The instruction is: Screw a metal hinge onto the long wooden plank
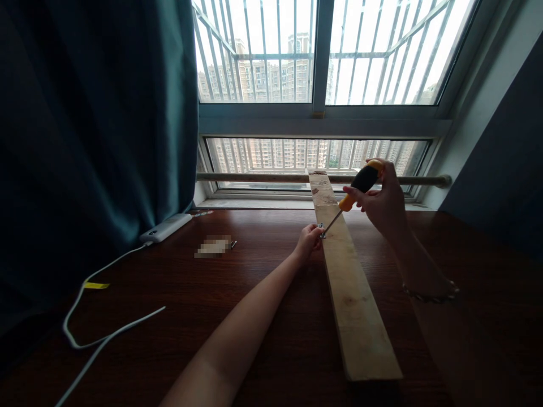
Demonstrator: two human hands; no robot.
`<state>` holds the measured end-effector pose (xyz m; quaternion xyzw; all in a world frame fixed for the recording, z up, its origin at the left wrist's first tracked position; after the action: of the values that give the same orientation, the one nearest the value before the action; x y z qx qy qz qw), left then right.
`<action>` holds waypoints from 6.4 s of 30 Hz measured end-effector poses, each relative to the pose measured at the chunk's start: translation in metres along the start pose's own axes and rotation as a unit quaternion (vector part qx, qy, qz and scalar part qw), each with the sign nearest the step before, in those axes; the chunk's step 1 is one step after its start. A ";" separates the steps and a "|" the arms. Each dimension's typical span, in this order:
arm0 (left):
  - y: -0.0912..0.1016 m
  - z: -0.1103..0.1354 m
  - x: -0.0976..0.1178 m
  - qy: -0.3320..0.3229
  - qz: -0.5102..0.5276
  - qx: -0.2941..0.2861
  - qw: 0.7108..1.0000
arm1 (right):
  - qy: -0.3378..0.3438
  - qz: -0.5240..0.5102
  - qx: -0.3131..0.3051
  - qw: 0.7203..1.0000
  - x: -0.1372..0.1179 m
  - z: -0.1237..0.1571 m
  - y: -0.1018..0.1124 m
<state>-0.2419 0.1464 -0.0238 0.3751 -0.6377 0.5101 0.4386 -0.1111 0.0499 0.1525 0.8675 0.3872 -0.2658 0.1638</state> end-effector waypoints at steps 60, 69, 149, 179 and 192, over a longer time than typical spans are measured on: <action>0.000 -0.002 -0.003 0.017 0.027 -0.013 0.999 | -0.061 0.307 -0.124 0.942 0.135 0.031 -0.026; 0.000 -0.002 -0.005 0.020 0.045 -0.016 0.999 | -0.070 0.052 -0.378 0.922 0.104 0.054 -0.059; 0.003 -0.004 -0.007 0.007 0.012 -0.006 1.000 | -0.207 0.108 -0.174 0.957 0.119 0.065 -0.073; 0.001 -0.002 -0.004 0.000 0.004 -0.025 1.000 | -0.168 0.070 -0.133 0.974 0.117 0.067 -0.072; 0.007 0.003 0.003 -0.081 -0.077 0.011 0.994 | -0.229 -0.119 -0.042 0.965 0.119 0.068 -0.072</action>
<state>-0.2496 0.1446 -0.0235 0.4679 -0.6348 0.4499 0.4192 -0.1223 0.1328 0.0227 0.7237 0.4501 -0.4587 0.2514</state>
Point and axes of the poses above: each hand's wrist, its own z-axis away from the middle knuckle, its own y-axis out of the back of the hand, x = y × z, the point moved 3 cm from there along -z, towards the middle knuckle, and after that the axes turned 10 degrees about x, right-handed, at the moved point
